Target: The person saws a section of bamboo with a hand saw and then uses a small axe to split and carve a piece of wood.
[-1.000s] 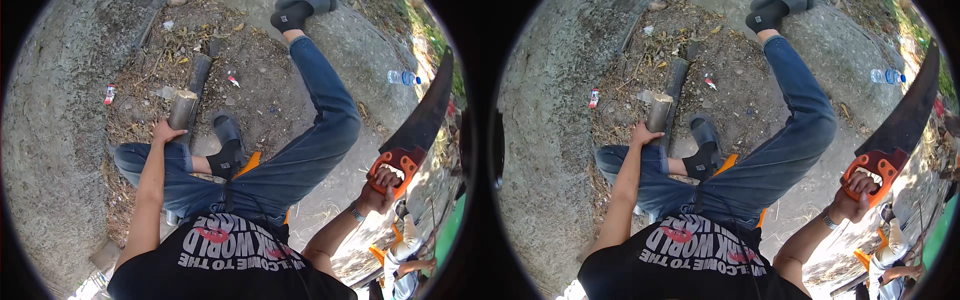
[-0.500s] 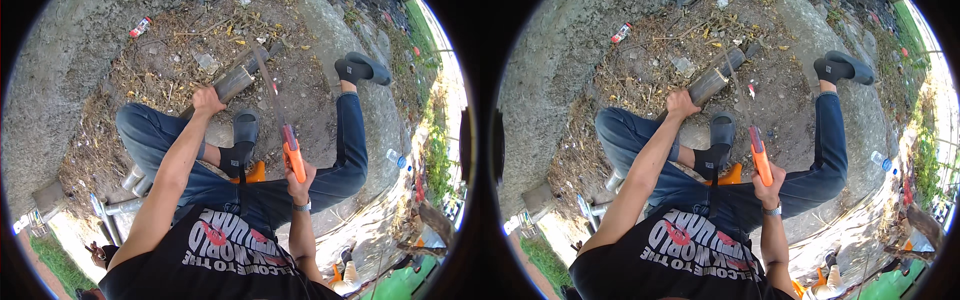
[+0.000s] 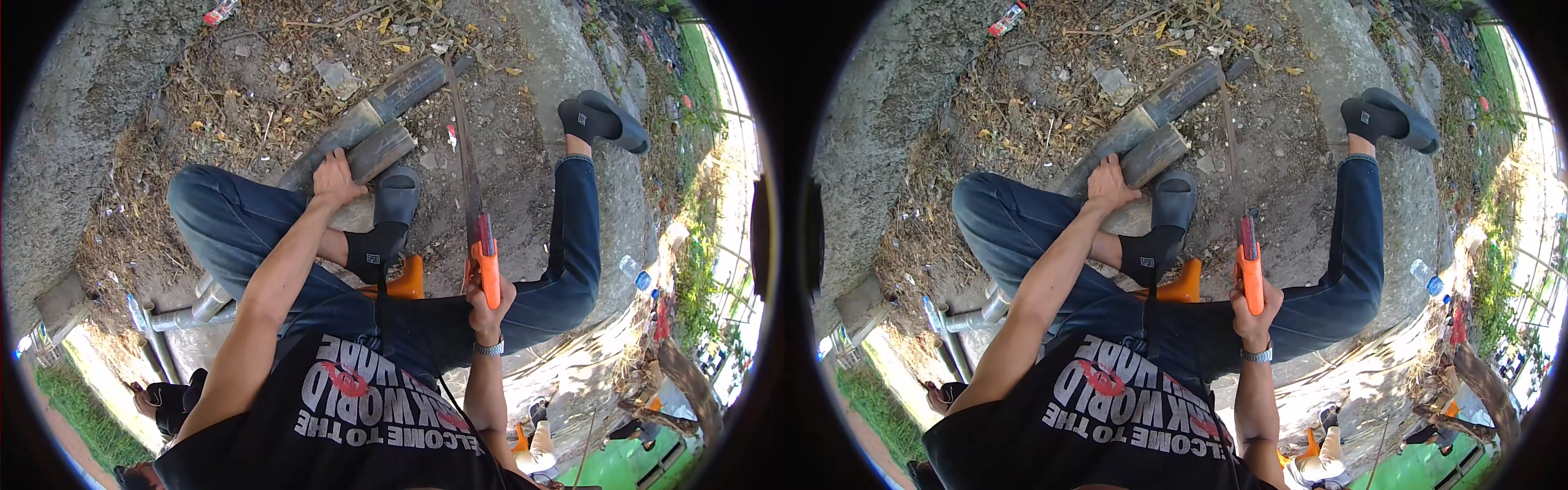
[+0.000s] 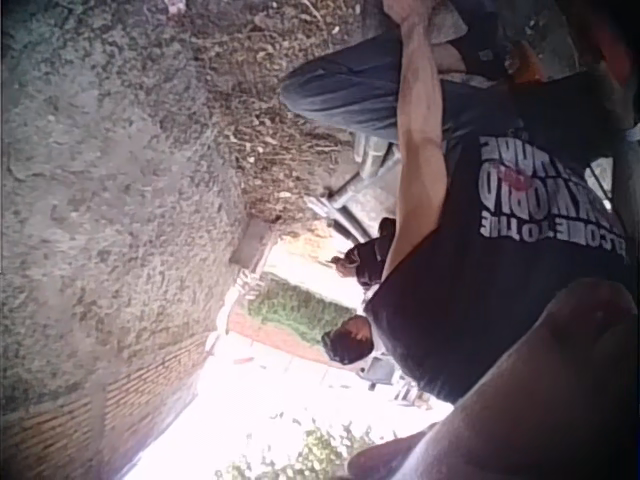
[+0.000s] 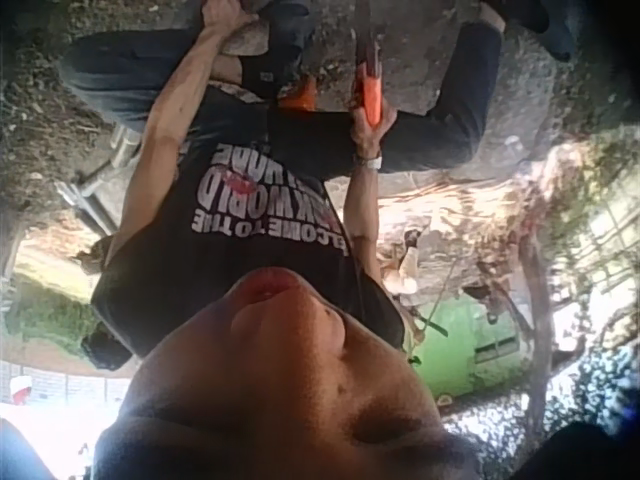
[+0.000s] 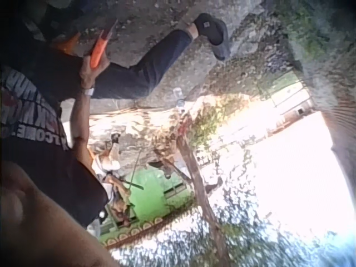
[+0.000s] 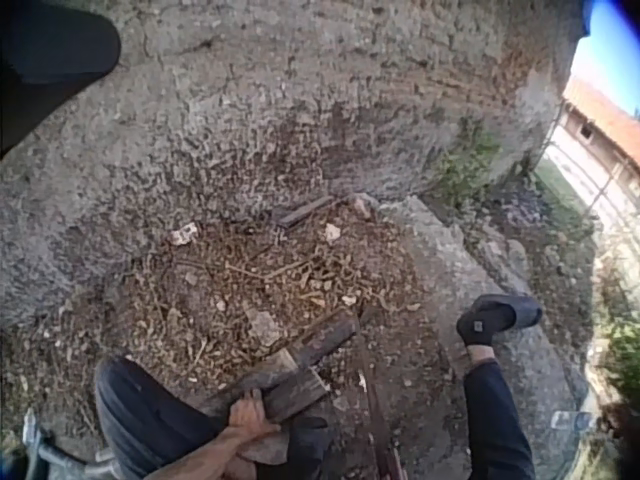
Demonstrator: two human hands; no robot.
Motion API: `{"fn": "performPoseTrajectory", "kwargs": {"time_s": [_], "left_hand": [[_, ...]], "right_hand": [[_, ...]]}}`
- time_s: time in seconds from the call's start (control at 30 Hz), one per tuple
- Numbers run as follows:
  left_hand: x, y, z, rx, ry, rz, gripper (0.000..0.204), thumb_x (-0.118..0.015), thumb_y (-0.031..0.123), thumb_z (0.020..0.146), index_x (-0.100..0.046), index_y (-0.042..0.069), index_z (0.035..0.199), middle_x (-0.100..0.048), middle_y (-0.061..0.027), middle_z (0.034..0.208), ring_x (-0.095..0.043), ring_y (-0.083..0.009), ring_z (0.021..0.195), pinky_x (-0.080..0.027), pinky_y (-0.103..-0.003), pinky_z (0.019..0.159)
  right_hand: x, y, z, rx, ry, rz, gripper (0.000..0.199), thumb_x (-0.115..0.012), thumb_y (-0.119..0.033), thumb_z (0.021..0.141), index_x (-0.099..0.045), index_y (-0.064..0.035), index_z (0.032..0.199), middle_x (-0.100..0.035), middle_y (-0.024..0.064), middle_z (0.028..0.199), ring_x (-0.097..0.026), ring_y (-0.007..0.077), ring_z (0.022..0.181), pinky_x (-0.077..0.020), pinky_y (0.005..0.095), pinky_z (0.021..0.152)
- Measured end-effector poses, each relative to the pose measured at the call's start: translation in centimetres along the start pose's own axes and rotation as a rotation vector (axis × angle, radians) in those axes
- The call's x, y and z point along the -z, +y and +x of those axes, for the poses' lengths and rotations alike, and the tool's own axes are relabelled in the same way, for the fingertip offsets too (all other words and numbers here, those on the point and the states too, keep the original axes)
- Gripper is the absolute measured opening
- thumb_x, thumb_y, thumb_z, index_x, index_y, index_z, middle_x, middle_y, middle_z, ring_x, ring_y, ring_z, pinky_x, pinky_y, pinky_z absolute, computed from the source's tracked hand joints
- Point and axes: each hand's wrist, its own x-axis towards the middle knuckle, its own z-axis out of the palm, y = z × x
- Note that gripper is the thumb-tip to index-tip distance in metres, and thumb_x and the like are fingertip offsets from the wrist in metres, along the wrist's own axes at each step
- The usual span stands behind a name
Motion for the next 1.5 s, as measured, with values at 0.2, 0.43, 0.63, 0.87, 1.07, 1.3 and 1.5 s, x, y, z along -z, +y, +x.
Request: {"fn": "performPoseTrajectory", "kwargs": {"time_s": [0.2,0.43,0.63,0.87,1.07,1.3,1.5], "left_hand": [[6.9,0.7,1.2,-0.088,-0.001,0.058,0.114,-0.099,0.039,0.065,-0.036,0.016,0.158,-0.067,-0.0295,0.122,-0.072,-0.0448,0.108,-0.060,-0.051,0.091],[14.1,-0.9,5.7,-0.115,0.087,0.161,0.134,-0.096,0.043,0.064,-0.018,0.008,0.168,-0.071,-0.0295,0.118,-0.073,-0.0439,0.107,-0.060,-0.050,0.093],[15.3,-0.5,6.4,-0.209,0.117,0.230,0.131,-0.095,0.046,0.065,-0.021,0.008,0.166,-0.071,-0.0286,0.119,-0.072,-0.0430,0.109,-0.058,-0.049,0.098],[13.0,0.8,6.3,-0.357,0.004,0.359,0.124,-0.095,0.043,0.069,-0.022,0.013,0.166,-0.071,-0.0271,0.118,-0.073,-0.0428,0.107,-0.058,-0.050,0.095],[10.0,-2.8,4.1,-0.227,-0.025,0.314,0.120,-0.095,0.041,0.069,-0.027,0.009,0.161,-0.073,-0.0255,0.117,-0.073,-0.0393,0.109,-0.059,-0.048,0.095],[8.4,-3.0,-0.2,-0.138,-0.019,0.363,0.117,-0.095,0.043,0.070,-0.029,0.003,0.158,-0.073,-0.0243,0.114,-0.075,-0.0381,0.106,-0.062,-0.044,0.091],[6.9,-2.9,-1.2,-0.162,-0.006,0.336,0.106,-0.097,0.045,0.068,-0.040,0.001,0.146,-0.073,-0.0234,0.114,-0.075,-0.0372,0.104,-0.063,-0.044,0.089]], "right_hand": [[-1.1,-0.3,1.4,0.020,-0.013,0.062,0.010,-0.066,-0.004,0.074,-0.064,0.0036,0.079,-0.061,0.0026,0.068,-0.056,0.0091,0.061,-0.0473,0.0269,0.059],[-2.0,-0.6,2.8,0.129,-0.108,0.029,0.013,-0.067,-0.004,0.075,-0.068,0.0040,0.085,-0.061,0.0041,0.065,-0.058,0.0092,0.059,-0.0470,0.0284,0.057],[-3.1,0.4,1.0,0.090,-0.086,0.061,0.015,-0.069,-0.007,0.076,-0.068,0.0030,0.087,-0.058,0.0037,0.065,-0.055,0.0092,0.057,-0.0455,0.0292,0.056],[-2.5,1.0,-1.0,-0.014,-0.066,0.081,0.014,-0.070,-0.009,0.076,-0.068,0.0027,0.085,-0.060,0.0026,0.067,-0.056,0.0097,0.058,-0.0469,0.0288,0.057],[-1.7,0.7,-2.3,-0.050,-0.056,0.031,0.013,-0.069,-0.008,0.075,-0.066,0.0027,0.082,-0.059,0.0021,0.067,-0.055,0.0092,0.060,-0.0471,0.0278,0.059],[-2.4,2.1,-1.2,-0.031,-0.116,0.109,0.011,-0.070,-0.007,0.074,-0.065,0.0010,0.080,-0.059,0.0005,0.068,-0.055,0.0085,0.061,-0.0454,0.0270,0.058],[-4.4,0.5,-0.9,0.024,-0.155,0.060,0.014,-0.070,-0.010,0.077,-0.067,0.0024,0.083,-0.059,0.0006,0.068,-0.054,0.0078,0.061,-0.0454,0.0269,0.058]]}}
